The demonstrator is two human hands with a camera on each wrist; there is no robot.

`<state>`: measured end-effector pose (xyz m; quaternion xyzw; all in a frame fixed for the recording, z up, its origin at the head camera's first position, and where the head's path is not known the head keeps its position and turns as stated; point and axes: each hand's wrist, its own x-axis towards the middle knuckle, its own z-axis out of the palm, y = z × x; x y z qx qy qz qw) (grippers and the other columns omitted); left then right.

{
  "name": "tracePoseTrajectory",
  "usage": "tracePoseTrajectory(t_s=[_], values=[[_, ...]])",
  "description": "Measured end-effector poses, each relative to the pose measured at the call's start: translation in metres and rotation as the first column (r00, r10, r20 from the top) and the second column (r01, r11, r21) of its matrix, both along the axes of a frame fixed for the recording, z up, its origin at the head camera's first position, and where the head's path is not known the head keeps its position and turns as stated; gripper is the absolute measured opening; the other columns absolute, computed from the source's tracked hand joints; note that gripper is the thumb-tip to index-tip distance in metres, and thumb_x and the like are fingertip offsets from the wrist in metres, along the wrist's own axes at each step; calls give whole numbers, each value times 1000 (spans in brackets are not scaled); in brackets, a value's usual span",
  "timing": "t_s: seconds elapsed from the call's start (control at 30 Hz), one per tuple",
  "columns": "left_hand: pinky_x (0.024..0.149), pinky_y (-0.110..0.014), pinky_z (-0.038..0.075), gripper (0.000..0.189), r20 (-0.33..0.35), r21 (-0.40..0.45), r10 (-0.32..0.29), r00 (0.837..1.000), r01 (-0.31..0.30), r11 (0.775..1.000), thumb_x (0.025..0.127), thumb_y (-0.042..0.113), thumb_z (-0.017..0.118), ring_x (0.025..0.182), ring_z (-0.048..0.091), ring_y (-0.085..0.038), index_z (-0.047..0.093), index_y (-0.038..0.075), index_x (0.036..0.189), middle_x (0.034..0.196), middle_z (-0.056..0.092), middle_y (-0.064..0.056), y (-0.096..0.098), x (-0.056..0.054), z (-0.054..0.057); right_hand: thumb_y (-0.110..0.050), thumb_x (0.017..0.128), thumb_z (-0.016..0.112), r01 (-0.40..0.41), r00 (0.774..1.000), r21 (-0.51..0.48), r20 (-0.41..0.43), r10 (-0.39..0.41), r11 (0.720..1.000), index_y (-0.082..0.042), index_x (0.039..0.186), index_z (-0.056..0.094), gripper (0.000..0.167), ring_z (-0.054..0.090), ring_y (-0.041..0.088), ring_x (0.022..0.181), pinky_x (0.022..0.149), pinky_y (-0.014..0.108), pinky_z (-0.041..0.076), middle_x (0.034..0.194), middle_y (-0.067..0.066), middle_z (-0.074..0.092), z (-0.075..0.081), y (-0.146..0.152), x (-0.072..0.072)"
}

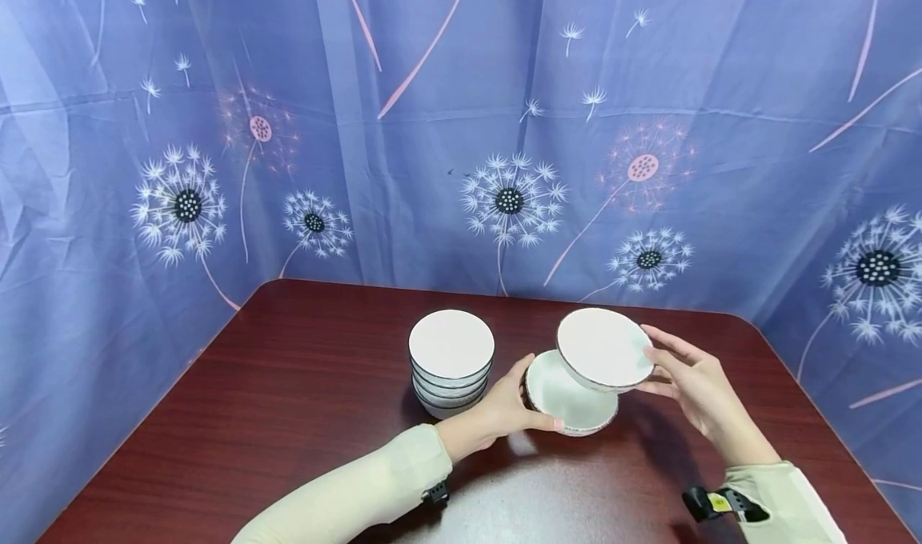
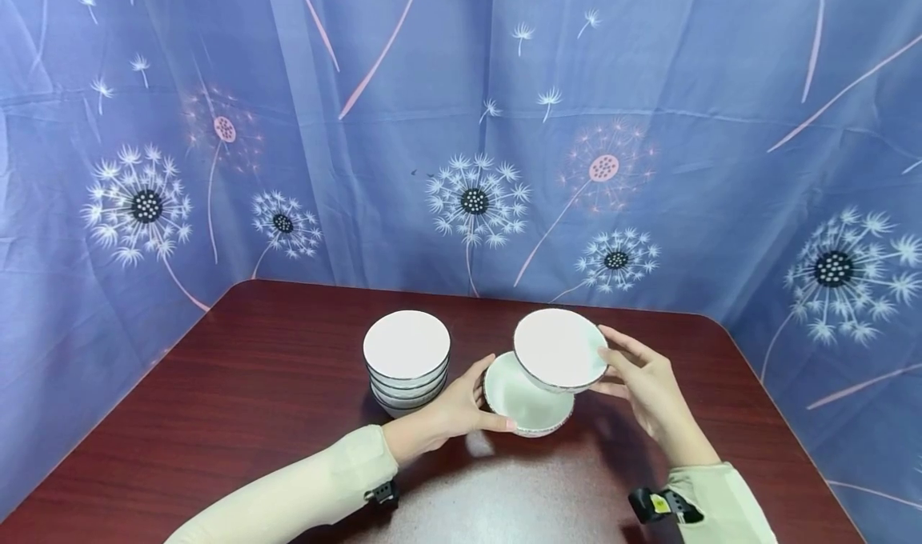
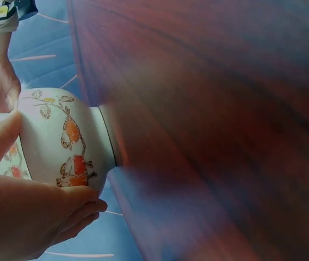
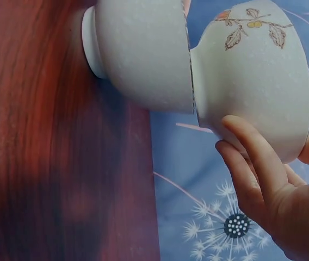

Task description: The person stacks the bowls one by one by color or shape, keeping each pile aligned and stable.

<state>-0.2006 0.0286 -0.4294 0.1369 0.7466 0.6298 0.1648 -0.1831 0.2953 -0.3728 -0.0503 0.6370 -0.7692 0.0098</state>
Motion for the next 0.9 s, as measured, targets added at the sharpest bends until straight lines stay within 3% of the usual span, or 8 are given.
tracePoseTrajectory(t_s=[0.4, 0.67, 0.9], values=[[110, -36, 36, 107, 2, 32, -18, 1000, 18, 999, 67, 4, 86, 132, 42, -23, 21, 6, 152, 145, 44, -12, -1, 0, -1, -10, 95, 60, -14, 999, 116, 33, 11, 993, -15, 131, 59, 37, 68, 16, 84, 71, 36, 60, 107, -10, 66, -3, -14, 1], [111, -37, 35, 106, 7, 50, -22, 1000, 22, 999, 67, 3, 87, 134, 40, -23, 24, 12, 152, 145, 43, -10, -1, -1, 0, -15, 95, 62, 6, 998, 200, 65, -19, 980, -6, 138, 51, 45, 66, 16, 83, 73, 37, 60, 105, -7, 64, -6, -23, 1], [111, -37, 35, 106, 24, 47, -17, 1000, 15, 999, 66, 2, 87, 135, 39, -23, 24, 9, 151, 146, 43, -10, 0, -1, 0, -18, 94, 63, 18, 996, 258, 77, -39, 966, -4, 139, 49, 49, 67, 15, 86, 73, 38, 60, 106, -5, 62, -8, -25, 3]])
